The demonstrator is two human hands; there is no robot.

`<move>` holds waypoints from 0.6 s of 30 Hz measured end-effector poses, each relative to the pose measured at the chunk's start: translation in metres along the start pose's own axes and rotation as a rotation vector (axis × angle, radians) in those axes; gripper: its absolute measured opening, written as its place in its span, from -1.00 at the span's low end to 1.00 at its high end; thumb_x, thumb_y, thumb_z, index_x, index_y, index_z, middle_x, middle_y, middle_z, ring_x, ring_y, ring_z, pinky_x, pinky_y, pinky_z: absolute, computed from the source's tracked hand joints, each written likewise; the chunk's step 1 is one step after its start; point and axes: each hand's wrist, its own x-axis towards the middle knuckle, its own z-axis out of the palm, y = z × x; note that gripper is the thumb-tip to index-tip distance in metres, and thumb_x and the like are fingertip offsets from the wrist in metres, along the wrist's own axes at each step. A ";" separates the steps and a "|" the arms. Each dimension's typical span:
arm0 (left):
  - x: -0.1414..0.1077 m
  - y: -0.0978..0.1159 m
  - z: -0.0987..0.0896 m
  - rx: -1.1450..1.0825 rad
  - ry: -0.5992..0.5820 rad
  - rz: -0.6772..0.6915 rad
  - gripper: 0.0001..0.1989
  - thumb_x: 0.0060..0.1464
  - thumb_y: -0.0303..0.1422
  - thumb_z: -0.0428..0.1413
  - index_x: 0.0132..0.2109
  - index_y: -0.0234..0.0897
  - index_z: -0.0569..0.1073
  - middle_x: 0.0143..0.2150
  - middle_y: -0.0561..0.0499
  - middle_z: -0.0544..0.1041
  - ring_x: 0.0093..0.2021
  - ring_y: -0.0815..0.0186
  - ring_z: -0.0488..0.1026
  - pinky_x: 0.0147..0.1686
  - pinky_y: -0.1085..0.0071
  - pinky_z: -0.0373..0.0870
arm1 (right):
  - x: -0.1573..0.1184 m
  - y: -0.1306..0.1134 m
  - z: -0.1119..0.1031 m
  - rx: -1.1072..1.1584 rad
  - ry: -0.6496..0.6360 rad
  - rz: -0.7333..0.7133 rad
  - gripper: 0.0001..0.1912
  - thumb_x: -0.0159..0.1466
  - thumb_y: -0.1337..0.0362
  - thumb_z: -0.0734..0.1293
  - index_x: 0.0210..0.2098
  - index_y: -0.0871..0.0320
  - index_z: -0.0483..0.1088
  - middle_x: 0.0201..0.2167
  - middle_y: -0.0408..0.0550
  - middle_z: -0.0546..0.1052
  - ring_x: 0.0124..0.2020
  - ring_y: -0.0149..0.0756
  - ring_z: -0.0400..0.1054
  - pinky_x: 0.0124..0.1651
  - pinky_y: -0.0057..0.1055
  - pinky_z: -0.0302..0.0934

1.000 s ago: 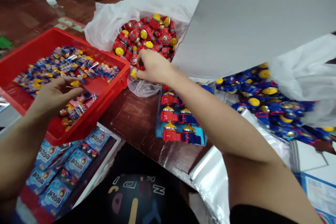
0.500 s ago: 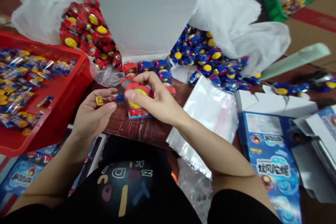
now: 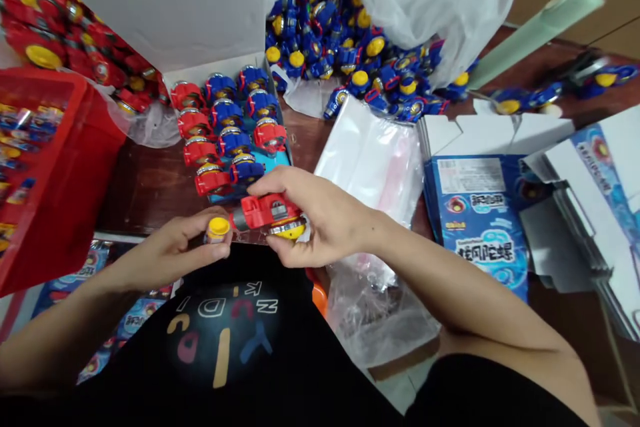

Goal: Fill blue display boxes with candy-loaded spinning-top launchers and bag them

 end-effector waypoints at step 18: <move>0.015 -0.017 0.044 0.756 0.159 0.148 -0.59 0.45 -0.11 0.09 0.24 -0.26 0.53 -0.05 -0.20 0.68 -0.14 0.02 0.65 -0.27 0.28 0.45 | -0.036 -0.025 0.052 0.187 0.233 0.533 -0.75 0.32 0.32 0.37 -0.04 0.05 0.29 -0.27 -0.15 0.47 -0.37 -0.38 0.36 -0.35 -0.39 0.31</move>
